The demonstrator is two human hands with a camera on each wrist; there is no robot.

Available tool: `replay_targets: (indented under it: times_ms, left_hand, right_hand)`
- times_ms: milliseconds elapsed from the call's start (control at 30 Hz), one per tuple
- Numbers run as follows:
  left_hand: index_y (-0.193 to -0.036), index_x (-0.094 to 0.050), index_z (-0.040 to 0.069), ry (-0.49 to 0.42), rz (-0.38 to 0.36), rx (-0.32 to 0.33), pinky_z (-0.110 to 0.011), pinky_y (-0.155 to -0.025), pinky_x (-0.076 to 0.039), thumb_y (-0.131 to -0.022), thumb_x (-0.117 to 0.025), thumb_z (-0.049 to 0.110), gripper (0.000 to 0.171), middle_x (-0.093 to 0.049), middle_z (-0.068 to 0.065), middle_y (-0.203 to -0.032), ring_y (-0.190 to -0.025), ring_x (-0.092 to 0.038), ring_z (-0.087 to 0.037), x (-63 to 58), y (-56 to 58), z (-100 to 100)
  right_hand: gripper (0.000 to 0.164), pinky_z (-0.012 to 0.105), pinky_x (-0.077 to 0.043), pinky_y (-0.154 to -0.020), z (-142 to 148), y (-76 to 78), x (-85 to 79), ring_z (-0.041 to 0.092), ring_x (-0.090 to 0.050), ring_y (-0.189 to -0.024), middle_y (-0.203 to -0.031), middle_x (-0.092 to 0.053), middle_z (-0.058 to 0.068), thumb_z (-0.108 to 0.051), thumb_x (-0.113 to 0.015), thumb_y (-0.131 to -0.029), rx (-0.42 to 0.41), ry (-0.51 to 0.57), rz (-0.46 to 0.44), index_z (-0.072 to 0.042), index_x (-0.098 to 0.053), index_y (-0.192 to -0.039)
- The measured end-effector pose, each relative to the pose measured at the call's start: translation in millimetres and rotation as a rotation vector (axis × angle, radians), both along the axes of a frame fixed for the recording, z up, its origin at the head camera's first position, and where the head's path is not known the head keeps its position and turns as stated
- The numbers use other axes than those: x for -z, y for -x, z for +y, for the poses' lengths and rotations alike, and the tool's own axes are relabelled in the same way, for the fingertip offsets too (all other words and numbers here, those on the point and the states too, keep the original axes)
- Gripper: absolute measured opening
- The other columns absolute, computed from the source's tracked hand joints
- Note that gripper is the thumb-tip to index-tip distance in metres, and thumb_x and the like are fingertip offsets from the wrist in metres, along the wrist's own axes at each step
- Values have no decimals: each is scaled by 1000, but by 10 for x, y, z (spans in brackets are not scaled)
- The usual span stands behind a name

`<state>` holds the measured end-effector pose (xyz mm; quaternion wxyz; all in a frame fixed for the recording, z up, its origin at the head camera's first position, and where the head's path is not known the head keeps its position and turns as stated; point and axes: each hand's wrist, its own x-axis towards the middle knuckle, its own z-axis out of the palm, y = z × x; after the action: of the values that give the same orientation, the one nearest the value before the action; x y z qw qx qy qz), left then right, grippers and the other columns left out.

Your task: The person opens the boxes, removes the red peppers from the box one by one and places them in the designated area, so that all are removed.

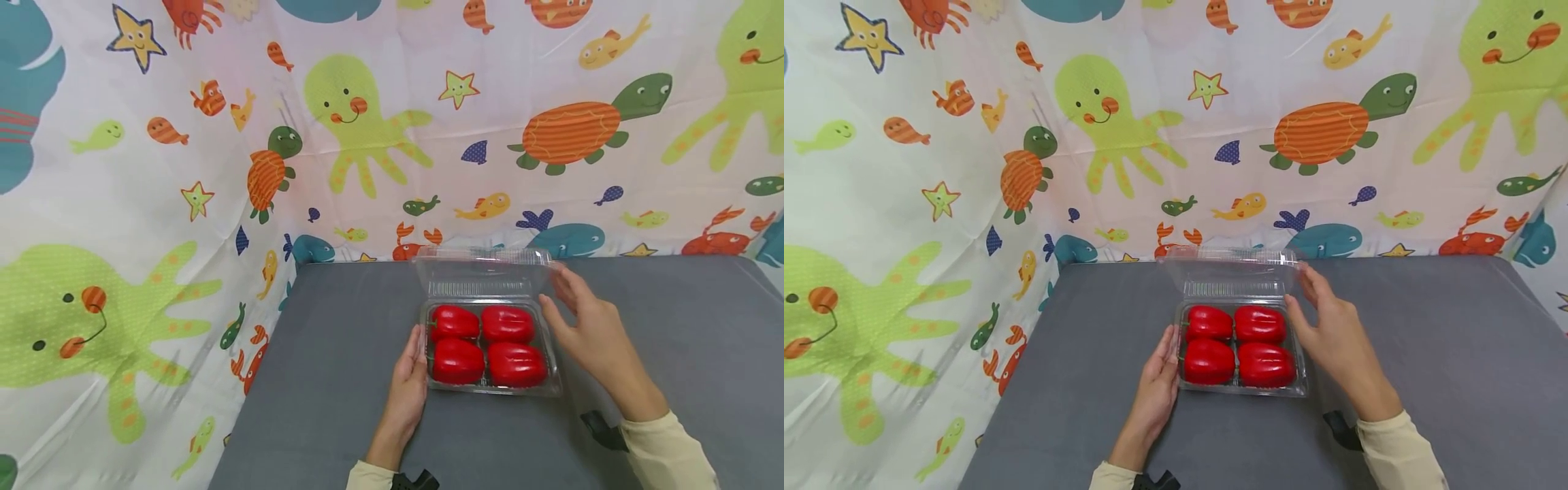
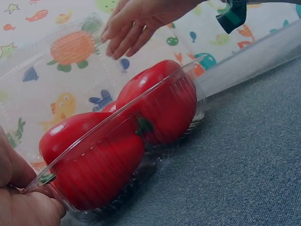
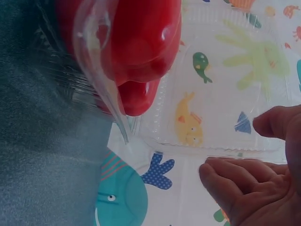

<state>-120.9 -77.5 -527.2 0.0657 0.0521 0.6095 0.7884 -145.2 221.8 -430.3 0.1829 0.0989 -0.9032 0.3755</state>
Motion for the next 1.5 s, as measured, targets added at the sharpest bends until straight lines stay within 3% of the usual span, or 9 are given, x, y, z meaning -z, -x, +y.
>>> replay_targets:
  times_ms: [533, 867, 1200, 1500]
  left_hand:
    - [-170, -12, 8, 6, 0, 25, -37, -128, -19, -112, -33, 0, 62, -17, -3, -177, -163, -12, -22, -10, 0, 70]
    - [-170, -12, 9, 21, -1, -1, -36, -127, -22, -112, -34, 1, 62, -17, -3, -177, -163, -14, -21, -32, -6, 29]
    - [-171, -15, 11, 23, -37, -16, -35, -127, -22, -113, -35, 3, 61, -20, 0, -176, -163, -16, -18, -12, -20, 24]
    - [-170, -12, 7, 19, -11, -17, -40, -128, -19, -113, -35, 3, 62, -18, -4, -177, -163, -14, -24, -25, -5, 41]
  right_hand:
    - [88, 63, -51, -93, 114, 150, 80, 57, -52, -132, -159, -41, 29, -27, -69, -103, -37, -61, -175, 1, -16, -168]
    - [93, 66, -48, -97, 74, 243, 145, 57, -48, -136, -161, -37, 30, -33, -68, -104, -74, -86, -238, 3, -10, -167]
    - [93, 65, -49, -97, 57, 312, 209, 58, -46, -137, -163, -32, 31, -35, -66, -105, -78, -67, -294, 6, -10, -166]
    - [93, 64, -49, -97, 81, 341, 251, 57, -46, -138, -164, -31, 32, -36, -67, -104, -91, -56, -299, 8, -11, -165]
